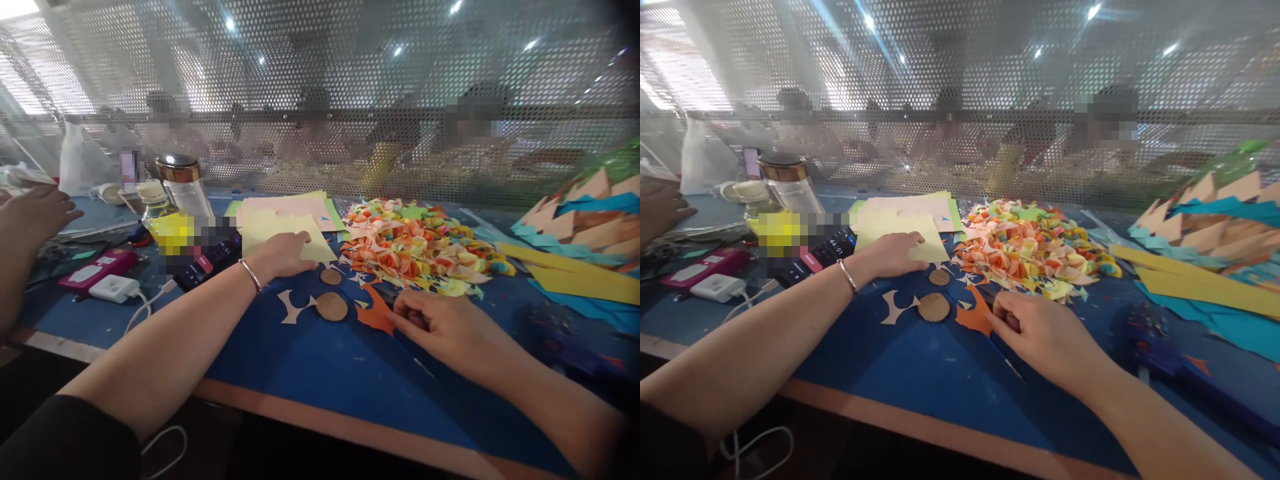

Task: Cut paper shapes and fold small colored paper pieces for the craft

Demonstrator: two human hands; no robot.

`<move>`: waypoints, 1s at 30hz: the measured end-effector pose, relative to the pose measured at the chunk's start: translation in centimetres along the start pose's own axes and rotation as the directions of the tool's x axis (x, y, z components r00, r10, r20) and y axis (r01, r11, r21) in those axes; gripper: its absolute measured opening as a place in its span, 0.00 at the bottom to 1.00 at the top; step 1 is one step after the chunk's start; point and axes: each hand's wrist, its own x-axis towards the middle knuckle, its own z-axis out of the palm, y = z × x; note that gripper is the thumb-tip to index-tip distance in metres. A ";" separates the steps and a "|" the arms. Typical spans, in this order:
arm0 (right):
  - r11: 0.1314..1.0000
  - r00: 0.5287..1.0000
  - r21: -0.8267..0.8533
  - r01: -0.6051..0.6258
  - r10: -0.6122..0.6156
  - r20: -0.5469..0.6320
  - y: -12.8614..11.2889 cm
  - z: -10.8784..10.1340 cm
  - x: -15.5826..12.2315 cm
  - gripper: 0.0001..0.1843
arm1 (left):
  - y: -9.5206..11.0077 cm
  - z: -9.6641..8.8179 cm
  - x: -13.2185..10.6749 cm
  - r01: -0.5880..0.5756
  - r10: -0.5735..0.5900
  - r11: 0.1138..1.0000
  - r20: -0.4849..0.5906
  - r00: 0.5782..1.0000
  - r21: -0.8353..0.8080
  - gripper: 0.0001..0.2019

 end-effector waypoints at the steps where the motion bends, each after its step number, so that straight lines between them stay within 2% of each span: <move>1: 1.000 1.000 0.008 -0.003 0.003 0.001 0.0 -0.1 0.0 0.19 | -0.1 -0.1 0.1 -0.006 0.006 1.000 -0.013 1.000 0.004 0.32; 5: 1.000 1.000 0.023 -0.021 0.021 0.010 -0.3 -0.3 0.1 0.21 | -0.5 -0.5 0.2 -0.022 0.023 1.000 -0.060 0.998 0.016 0.22; 9: 0.999 1.000 0.034 -0.026 0.026 0.011 -0.5 -0.4 0.1 0.23 | -0.7 -0.6 0.0 -0.025 0.027 1.000 -0.107 0.994 0.018 0.18; 13: 0.997 0.998 0.051 -0.058 0.060 -0.021 -0.3 -0.2 0.0 0.26 | -0.5 -0.8 -0.1 0.027 -0.028 1.000 -0.238 0.971 -0.006 0.14; 15: 0.994 0.996 0.077 -0.074 0.078 -0.053 -0.2 -0.1 0.0 0.27 | -0.3 -1.1 -0.1 0.023 -0.040 0.999 -0.400 0.916 -0.048 0.15; 16: 0.992 0.994 0.102 -0.079 0.087 -0.071 -0.1 -0.2 0.1 0.27 | -0.1 -1.2 -0.2 -0.014 -0.024 0.997 -0.503 0.864 -0.072 0.16; 18: 0.982 0.985 0.167 -0.084 0.107 -0.136 -0.1 -0.5 0.3 0.28 | 0.2 -1.2 -0.4 -0.167 0.066 0.983 -0.686 0.724 -0.081 0.17; 19: 0.975 0.978 0.205 -0.086 0.122 -0.172 -0.2 -0.8 0.4 0.29 | 0.4 -1.1 -0.5 -0.263 0.137 0.963 -0.740 0.659 -0.056 0.19; 20: 0.962 0.968 0.255 -0.095 0.149 -0.202 -0.3 -1.1 0.6 0.31 | 0.6 -0.9 -0.7 -0.358 0.220 0.934 -0.760 0.611 -0.017 0.21; 22: 0.906 0.942 0.403 -0.127 0.237 -0.236 -0.6 -2.0 1.1 0.33 | 1.0 -0.4 -1.0 -0.530 0.373 0.847 -0.755 0.539 0.040 0.24; 24: 0.797 0.904 0.587 -0.146 0.348 -0.248 -0.9 -2.9 1.5 0.34 | 1.4 0.0 -1.3 -0.632 0.446 0.774 -0.742 0.501 0.039 0.23; 25: 0.734 0.883 0.666 -0.135 0.394 -0.254 -1.0 -3.3 1.7 0.34 | 1.7 0.1 -1.4 -0.658 0.458 0.752 -0.739 0.494 0.026 0.21; 27: 0.625 0.854 0.775 -0.094 0.450 -0.259 -1.1 -3.9 1.9 0.33 | 2.0 0.2 -1.5 -0.686 0.465 0.728 -0.735 0.493 0.000 0.19; 30: 0.513 0.821 0.856 -0.067 0.515 -0.245 -0.9 -4.2 2.3 0.30 | 2.3 0.0 -1.6 -0.716 0.471 0.698 -0.733 0.491 -0.031 0.12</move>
